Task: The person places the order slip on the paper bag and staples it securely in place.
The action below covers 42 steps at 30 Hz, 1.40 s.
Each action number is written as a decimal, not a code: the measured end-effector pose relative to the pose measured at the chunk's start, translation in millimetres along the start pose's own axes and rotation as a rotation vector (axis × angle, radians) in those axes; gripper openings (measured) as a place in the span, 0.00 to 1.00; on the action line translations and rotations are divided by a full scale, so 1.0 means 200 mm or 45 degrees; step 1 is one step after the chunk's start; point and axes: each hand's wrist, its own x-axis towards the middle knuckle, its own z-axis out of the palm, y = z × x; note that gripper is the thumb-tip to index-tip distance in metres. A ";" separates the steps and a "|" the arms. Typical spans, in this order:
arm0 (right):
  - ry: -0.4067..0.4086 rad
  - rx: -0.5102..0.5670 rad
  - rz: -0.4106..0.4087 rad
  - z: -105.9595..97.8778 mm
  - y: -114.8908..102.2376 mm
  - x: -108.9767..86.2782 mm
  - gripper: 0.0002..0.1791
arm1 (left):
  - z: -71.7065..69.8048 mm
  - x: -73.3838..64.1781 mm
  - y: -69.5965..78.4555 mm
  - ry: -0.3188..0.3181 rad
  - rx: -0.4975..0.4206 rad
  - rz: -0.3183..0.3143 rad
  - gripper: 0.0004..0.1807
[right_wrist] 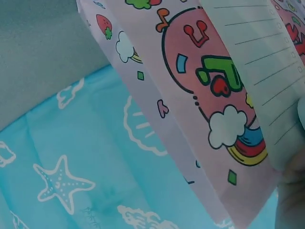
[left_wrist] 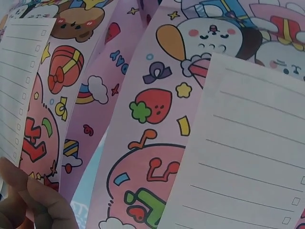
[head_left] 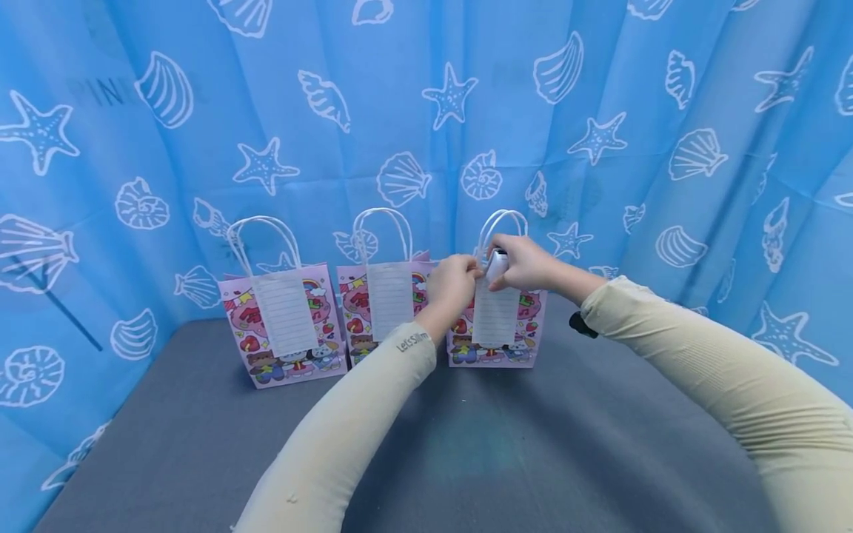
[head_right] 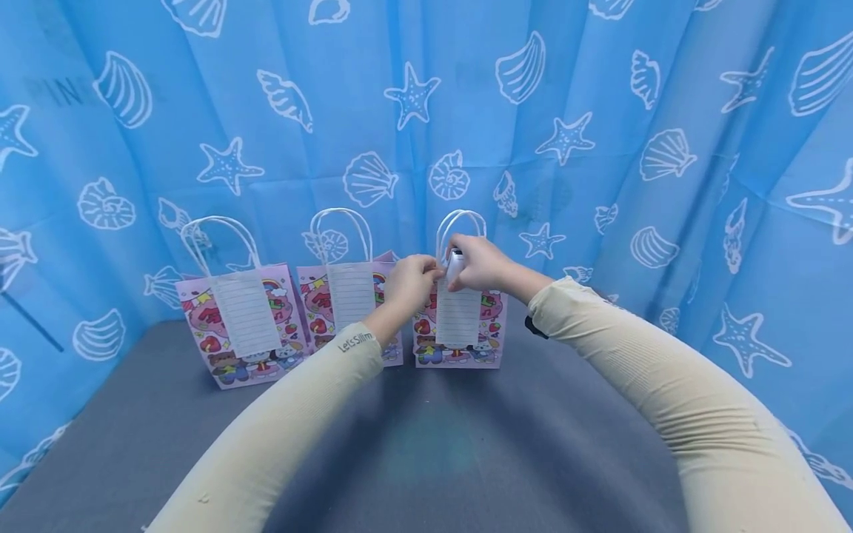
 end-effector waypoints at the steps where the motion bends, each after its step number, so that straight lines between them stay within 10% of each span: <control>1: 0.014 -0.006 -0.001 0.00 0.00 0.00 0.25 | 0.00 0.00 0.00 -0.005 -0.001 0.006 0.12; 14: -0.010 -0.094 0.005 -0.02 -0.01 0.00 0.26 | -0.07 0.06 -0.02 -0.341 -0.069 0.146 0.16; 28: -0.227 -0.031 0.063 -0.06 -0.04 0.03 0.36 | -0.03 0.07 -0.02 -0.167 0.058 0.130 0.08; 42: -0.012 -0.083 0.002 0.00 -0.05 0.00 0.28 | -0.04 0.05 -0.03 -0.228 -0.032 0.148 0.11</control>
